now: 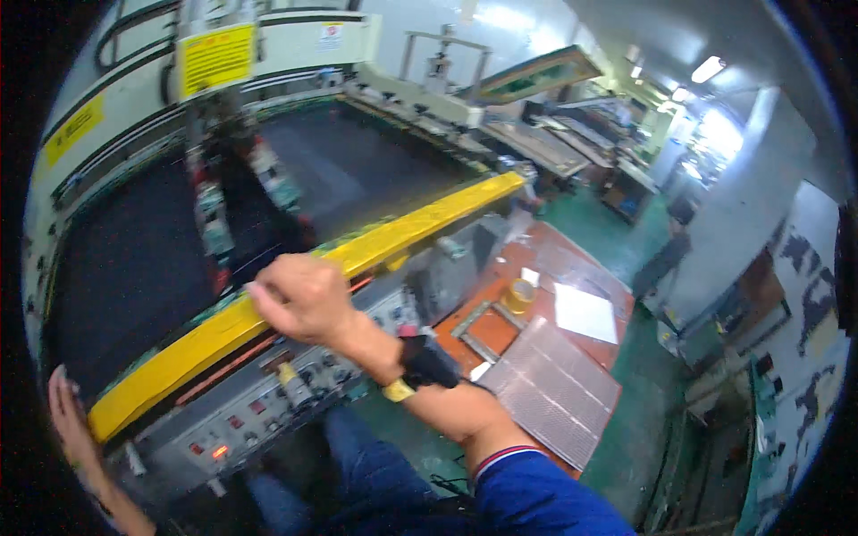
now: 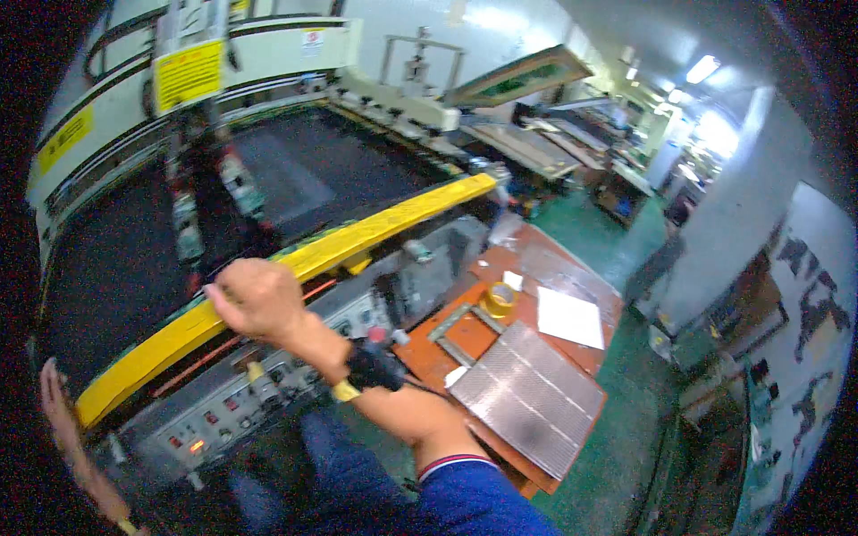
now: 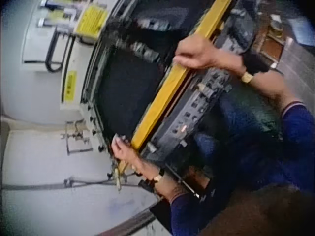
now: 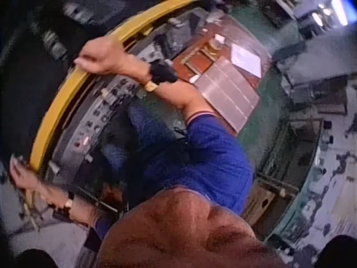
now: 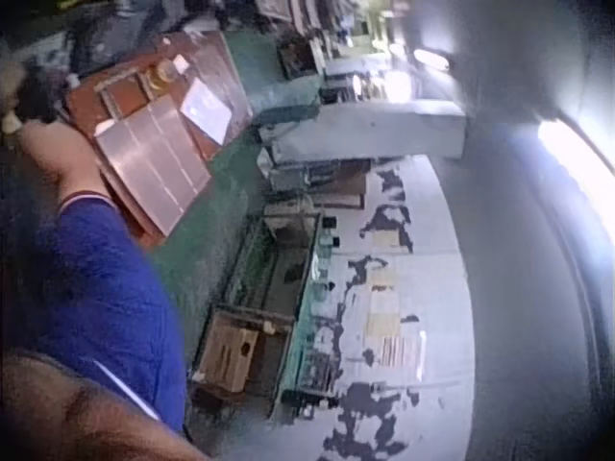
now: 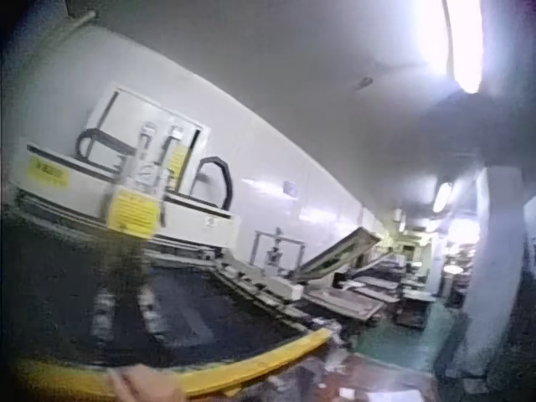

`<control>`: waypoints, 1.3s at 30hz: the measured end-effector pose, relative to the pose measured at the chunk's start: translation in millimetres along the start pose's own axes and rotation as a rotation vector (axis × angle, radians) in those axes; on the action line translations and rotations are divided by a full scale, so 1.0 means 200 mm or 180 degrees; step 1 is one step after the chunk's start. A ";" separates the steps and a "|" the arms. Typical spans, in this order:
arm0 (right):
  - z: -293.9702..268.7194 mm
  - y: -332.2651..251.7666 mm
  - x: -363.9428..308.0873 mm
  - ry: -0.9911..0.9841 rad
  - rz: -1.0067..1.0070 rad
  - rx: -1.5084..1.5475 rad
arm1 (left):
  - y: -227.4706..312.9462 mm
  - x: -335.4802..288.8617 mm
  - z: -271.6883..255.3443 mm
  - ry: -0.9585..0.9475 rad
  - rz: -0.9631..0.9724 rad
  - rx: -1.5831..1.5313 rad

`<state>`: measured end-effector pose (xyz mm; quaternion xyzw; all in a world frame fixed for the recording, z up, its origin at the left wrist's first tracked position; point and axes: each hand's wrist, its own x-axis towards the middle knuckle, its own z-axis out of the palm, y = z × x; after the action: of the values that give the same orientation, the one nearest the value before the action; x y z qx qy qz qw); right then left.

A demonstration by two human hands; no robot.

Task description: Operating a screen printing machine to print patterns onto panels and placing them in a drying rack.

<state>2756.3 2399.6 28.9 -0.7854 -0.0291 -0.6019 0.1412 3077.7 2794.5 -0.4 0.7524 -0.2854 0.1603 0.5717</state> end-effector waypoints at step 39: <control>-0.15 -0.05 -0.07 -0.0724 -0.0660 -0.0456 | 0.63 -0.15 0.22 0.0062 0.1160 0.0815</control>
<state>2722.7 2403.7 24.4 -0.8494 -0.0828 -0.5210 0.0179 2973.8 2737.4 66.7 0.7532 -0.3885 0.3032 0.4358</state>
